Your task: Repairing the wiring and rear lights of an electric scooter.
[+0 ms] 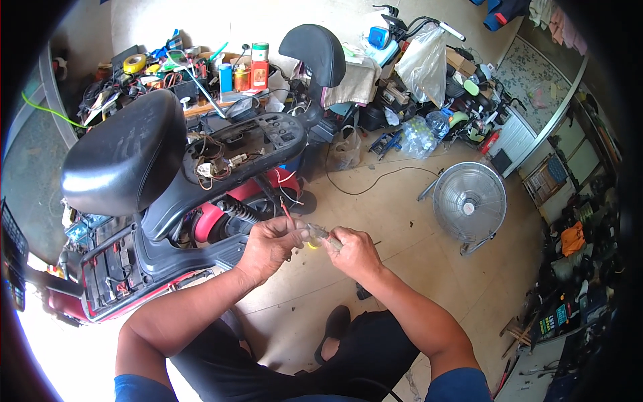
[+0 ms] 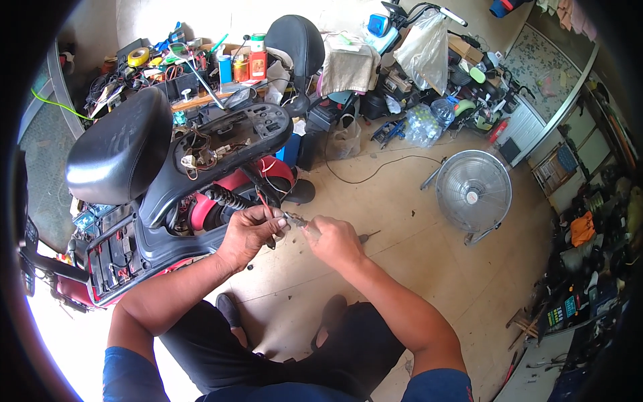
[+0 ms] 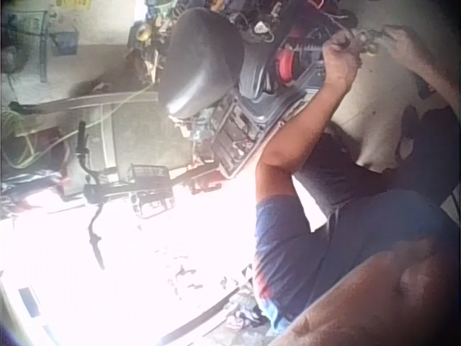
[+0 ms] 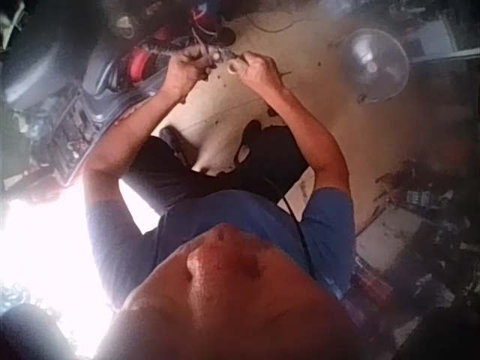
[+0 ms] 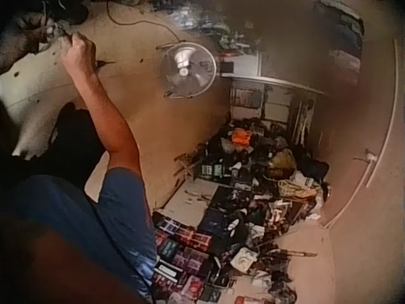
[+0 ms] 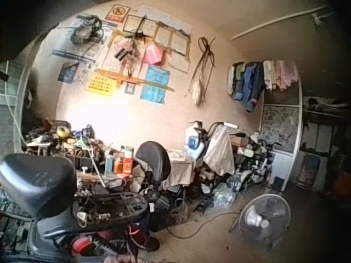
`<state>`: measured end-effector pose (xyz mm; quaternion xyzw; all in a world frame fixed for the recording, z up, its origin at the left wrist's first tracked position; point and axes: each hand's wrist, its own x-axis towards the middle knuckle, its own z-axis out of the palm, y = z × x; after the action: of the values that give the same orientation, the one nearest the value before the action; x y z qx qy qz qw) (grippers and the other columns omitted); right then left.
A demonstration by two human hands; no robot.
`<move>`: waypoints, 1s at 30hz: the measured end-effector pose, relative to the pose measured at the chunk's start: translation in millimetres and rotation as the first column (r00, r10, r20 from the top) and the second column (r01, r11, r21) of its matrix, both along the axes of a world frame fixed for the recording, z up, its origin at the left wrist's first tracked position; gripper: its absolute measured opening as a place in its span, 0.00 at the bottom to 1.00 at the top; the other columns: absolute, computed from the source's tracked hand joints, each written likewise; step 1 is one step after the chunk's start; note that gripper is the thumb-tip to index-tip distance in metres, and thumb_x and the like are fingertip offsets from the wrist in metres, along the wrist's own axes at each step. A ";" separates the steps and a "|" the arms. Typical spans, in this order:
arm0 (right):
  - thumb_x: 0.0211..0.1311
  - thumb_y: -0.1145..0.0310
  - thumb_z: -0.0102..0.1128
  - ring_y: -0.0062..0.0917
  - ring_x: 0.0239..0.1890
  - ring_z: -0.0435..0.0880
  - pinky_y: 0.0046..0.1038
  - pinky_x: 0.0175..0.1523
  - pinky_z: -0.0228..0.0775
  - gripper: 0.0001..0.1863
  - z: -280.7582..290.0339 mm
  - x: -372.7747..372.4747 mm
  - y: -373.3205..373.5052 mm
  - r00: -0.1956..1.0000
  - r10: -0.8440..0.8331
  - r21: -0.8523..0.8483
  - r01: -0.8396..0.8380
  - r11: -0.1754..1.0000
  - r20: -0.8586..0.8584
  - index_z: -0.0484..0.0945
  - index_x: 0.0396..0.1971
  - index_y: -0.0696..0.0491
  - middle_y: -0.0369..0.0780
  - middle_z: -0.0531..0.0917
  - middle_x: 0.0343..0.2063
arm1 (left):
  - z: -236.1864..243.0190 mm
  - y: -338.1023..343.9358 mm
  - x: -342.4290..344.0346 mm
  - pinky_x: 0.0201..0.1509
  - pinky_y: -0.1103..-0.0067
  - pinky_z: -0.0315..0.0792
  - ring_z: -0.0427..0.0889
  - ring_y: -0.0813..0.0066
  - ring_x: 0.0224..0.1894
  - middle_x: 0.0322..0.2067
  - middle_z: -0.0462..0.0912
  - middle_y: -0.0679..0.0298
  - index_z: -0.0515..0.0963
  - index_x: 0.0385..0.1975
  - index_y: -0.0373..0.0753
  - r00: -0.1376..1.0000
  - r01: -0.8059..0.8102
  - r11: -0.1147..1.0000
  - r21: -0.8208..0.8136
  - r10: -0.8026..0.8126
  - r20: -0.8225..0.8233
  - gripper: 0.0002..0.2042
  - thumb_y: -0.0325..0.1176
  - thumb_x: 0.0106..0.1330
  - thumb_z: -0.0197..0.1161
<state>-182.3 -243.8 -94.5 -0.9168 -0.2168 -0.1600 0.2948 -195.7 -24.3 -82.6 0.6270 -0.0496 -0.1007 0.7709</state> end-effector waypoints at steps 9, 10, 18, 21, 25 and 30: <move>0.71 0.61 0.58 0.41 0.31 0.82 0.36 0.41 0.76 0.16 7.8 -0.3 -15.8 0.923 0.049 0.053 -0.031 0.998 -0.381 0.79 0.45 0.60 0.48 0.84 0.29 | -7.4 10.3 -2.6 0.29 0.82 0.79 0.80 0.79 0.33 0.36 0.85 0.61 0.76 0.54 0.30 0.969 0.211 0.962 0.176 -0.230 0.094 0.17 0.38 0.76 0.57; 0.70 0.62 0.57 0.45 0.35 0.82 0.40 0.43 0.74 0.15 8.0 -1.6 -15.2 0.943 0.080 0.031 -0.074 0.997 -0.322 0.79 0.46 0.59 0.50 0.83 0.32 | -6.7 10.1 -3.1 0.29 0.82 0.79 0.80 0.79 0.33 0.36 0.85 0.61 0.76 0.54 0.30 0.968 0.214 0.961 0.176 -0.232 0.091 0.17 0.38 0.76 0.57; 0.67 0.66 0.59 0.51 0.43 0.81 0.43 0.48 0.74 0.13 22.5 -6.8 -1.4 0.942 0.169 0.016 -0.172 0.985 -0.289 0.79 0.46 0.58 0.52 0.83 0.39 | 3.8 9.5 -6.6 0.35 0.82 0.74 0.74 0.84 0.29 0.28 0.75 0.70 0.78 0.54 0.38 0.931 0.217 0.860 0.461 -0.324 0.166 0.15 0.40 0.79 0.52; 0.67 0.65 0.59 0.51 0.43 0.81 0.43 0.48 0.73 0.14 19.7 -6.4 -4.5 0.943 0.187 0.013 -0.190 0.982 -0.275 0.80 0.46 0.58 0.52 0.83 0.39 | 4.0 9.7 -6.9 0.36 0.82 0.74 0.74 0.85 0.29 0.28 0.75 0.70 0.78 0.53 0.36 0.946 0.246 0.887 0.391 -0.307 0.102 0.15 0.40 0.79 0.53; 0.67 0.64 0.59 0.51 0.43 0.81 0.43 0.48 0.73 0.14 16.8 -5.3 -7.8 0.942 0.158 0.028 -0.157 0.987 -0.297 0.80 0.45 0.59 0.52 0.83 0.39 | -4.7 11.5 -3.5 0.36 0.82 0.74 0.74 0.85 0.29 0.27 0.75 0.71 0.78 0.52 0.35 0.962 0.250 0.924 0.289 -0.270 0.032 0.15 0.40 0.79 0.53; 0.67 0.64 0.60 0.51 0.43 0.81 0.43 0.48 0.73 0.15 21.8 -4.6 -5.2 0.950 0.166 0.047 -0.159 0.986 -0.266 0.80 0.45 0.60 0.52 0.83 0.39 | -7.4 10.9 -2.2 0.36 0.83 0.74 0.73 0.85 0.28 0.26 0.74 0.72 0.78 0.52 0.34 0.958 0.266 0.920 0.289 -0.284 0.024 0.16 0.40 0.79 0.53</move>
<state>-186.9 -249.0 -72.7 -0.9052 -0.2475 -0.0121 0.3452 -197.9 -13.4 -90.0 0.7205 -0.1473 -0.1935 0.6494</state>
